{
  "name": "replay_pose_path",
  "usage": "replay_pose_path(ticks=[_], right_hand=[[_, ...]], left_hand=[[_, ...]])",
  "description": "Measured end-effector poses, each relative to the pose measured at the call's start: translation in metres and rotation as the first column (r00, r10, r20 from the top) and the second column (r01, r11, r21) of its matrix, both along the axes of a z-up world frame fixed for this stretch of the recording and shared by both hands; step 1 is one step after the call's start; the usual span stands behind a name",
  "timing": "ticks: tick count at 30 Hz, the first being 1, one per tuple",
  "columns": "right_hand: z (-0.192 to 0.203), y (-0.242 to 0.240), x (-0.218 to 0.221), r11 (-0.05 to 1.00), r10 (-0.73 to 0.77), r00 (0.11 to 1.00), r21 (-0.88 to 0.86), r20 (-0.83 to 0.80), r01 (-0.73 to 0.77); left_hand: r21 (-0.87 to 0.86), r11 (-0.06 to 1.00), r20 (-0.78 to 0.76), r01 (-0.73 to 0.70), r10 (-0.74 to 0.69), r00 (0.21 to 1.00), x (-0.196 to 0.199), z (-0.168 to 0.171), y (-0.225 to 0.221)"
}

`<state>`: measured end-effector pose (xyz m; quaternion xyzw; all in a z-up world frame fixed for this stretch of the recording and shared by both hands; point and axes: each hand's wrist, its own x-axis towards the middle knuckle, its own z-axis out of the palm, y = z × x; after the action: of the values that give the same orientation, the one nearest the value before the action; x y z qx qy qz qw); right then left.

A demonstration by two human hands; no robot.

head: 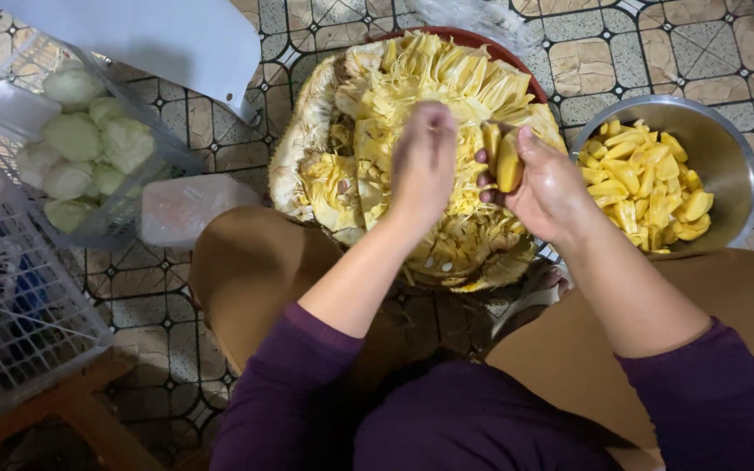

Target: Separating edible jackfruit bulbs from the fruit core and placing them in a bowl

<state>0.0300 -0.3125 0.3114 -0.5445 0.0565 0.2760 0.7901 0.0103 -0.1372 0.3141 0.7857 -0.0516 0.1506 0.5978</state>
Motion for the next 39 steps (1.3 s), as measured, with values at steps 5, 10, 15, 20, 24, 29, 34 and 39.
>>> replay_pose_path(ticks=[5, 10, 15, 20, 24, 29, 34, 39], right_hand=[[0.023, 0.002, -0.006, 0.997, -0.010, 0.992, -0.073, -0.127, 0.001], [0.037, -0.034, 0.007, 0.969, 0.006, 0.999, -0.248, 0.038, 0.003], [0.020, -0.110, 0.027, 0.255, -0.092, 0.988, -0.956, 0.126, 0.145], [0.002, -0.082, 0.020, 0.072, 0.021, 0.999, -0.996, 0.049, 0.047], [-0.032, -0.001, -0.023, 0.294, 0.196, 0.974, -0.941, -0.110, -0.165], [-0.053, 0.082, -0.063, 0.330, 0.232, 0.934, -0.881, -0.273, -0.340], [-0.200, 0.060, -0.066, -0.071, 0.923, 0.386, -0.975, 0.017, 0.211], [-0.273, 0.039, -0.078, 0.210, 0.929, 0.108, -0.744, 0.353, 0.634]], left_hand=[[-0.213, 0.940, -0.315, -0.265, 0.191, 0.930, 0.024, 0.026, 0.022], [0.232, 0.966, -0.124, 0.111, -0.084, 0.989, 0.060, -0.015, 0.045], [0.286, 0.877, -0.512, 0.385, -0.199, 0.835, 0.058, -0.013, 0.054], [0.376, 0.920, -0.617, 0.111, 0.159, 0.770, 0.063, -0.075, 0.076], [0.103, 0.945, -0.712, -0.310, 0.287, 0.641, 0.032, -0.141, 0.073], [0.333, 0.934, -0.800, -0.128, 0.352, 0.486, -0.001, -0.233, 0.052], [0.480, 0.850, -0.779, 0.217, 0.299, 0.551, -0.045, -0.067, 0.061], [0.545, 0.803, -0.704, 0.241, 0.284, 0.651, -0.038, -0.168, 0.059]])
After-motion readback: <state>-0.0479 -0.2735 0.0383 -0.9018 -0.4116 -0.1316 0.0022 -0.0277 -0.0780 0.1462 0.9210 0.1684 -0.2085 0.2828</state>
